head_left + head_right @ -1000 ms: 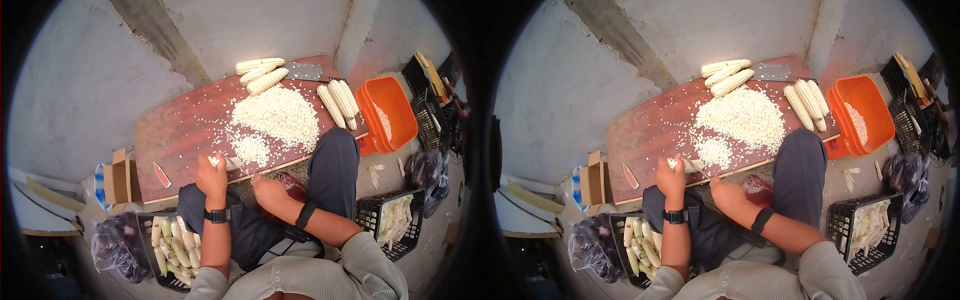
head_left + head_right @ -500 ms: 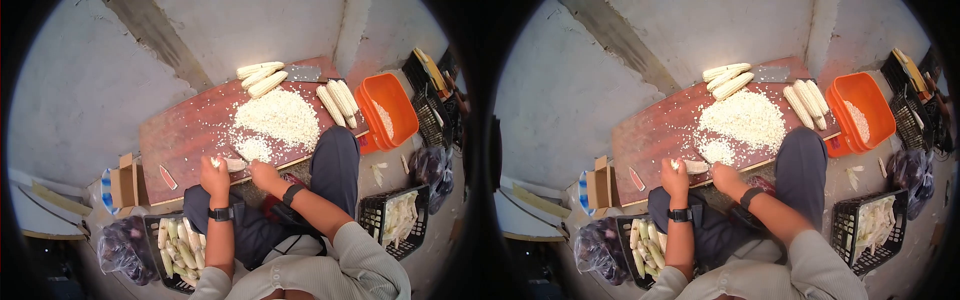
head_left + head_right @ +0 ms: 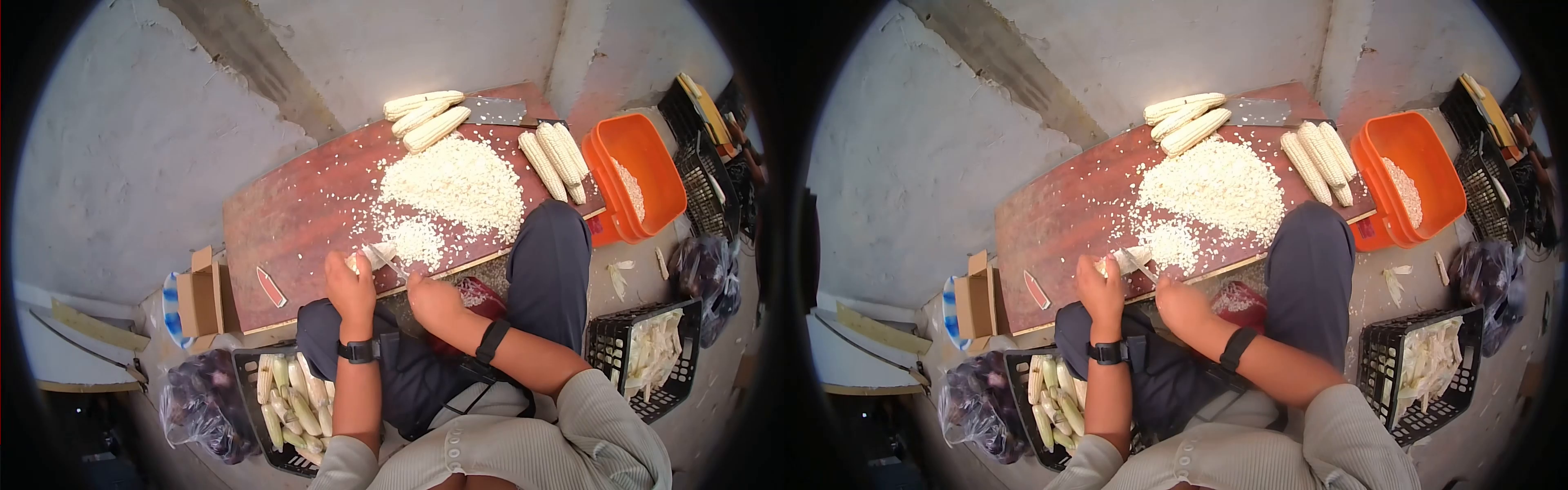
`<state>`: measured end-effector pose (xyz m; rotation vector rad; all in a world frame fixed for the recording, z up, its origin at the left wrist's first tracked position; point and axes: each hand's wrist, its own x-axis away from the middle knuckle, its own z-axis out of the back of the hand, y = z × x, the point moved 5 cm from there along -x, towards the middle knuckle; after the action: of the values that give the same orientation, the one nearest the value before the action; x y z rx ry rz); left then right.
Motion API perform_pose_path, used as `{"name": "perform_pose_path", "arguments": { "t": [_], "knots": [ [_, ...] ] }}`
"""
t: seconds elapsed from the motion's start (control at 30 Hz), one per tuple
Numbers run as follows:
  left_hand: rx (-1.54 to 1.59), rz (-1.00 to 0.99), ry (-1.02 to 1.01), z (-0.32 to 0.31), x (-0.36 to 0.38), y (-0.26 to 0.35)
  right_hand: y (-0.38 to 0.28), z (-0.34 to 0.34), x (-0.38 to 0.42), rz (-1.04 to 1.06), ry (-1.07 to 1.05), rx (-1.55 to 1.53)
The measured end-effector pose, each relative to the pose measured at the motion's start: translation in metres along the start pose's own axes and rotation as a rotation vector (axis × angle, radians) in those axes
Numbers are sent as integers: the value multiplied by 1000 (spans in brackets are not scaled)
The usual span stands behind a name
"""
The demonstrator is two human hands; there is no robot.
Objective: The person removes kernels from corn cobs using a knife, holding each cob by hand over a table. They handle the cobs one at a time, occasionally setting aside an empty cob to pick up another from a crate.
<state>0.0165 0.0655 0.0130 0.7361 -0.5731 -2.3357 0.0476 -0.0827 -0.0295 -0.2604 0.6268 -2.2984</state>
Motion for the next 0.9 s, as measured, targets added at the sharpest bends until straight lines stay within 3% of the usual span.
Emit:
{"name": "perform_pose_path", "arguments": {
  "t": [0.23, 0.33, 0.43, 0.67, 0.9],
  "knots": [
    [-80, -48, -41, -4, -6, 7, 7, -13, -32, -13, 19, -87],
    [-46, -59, -76, -4, -1, 13, 13, -25, -65, -137, -64, -73],
    [-34, -55, 1, 0, 8, 7, 23, -25, -73, -120, -90, -83],
    [108, -80, -15, 14, 10, -5, 37, -8, -38, -21, 126, -173],
    [102, -51, 17, 7, 7, -3, -24, 30, 15, 83, 161, 26]
  ]
}}
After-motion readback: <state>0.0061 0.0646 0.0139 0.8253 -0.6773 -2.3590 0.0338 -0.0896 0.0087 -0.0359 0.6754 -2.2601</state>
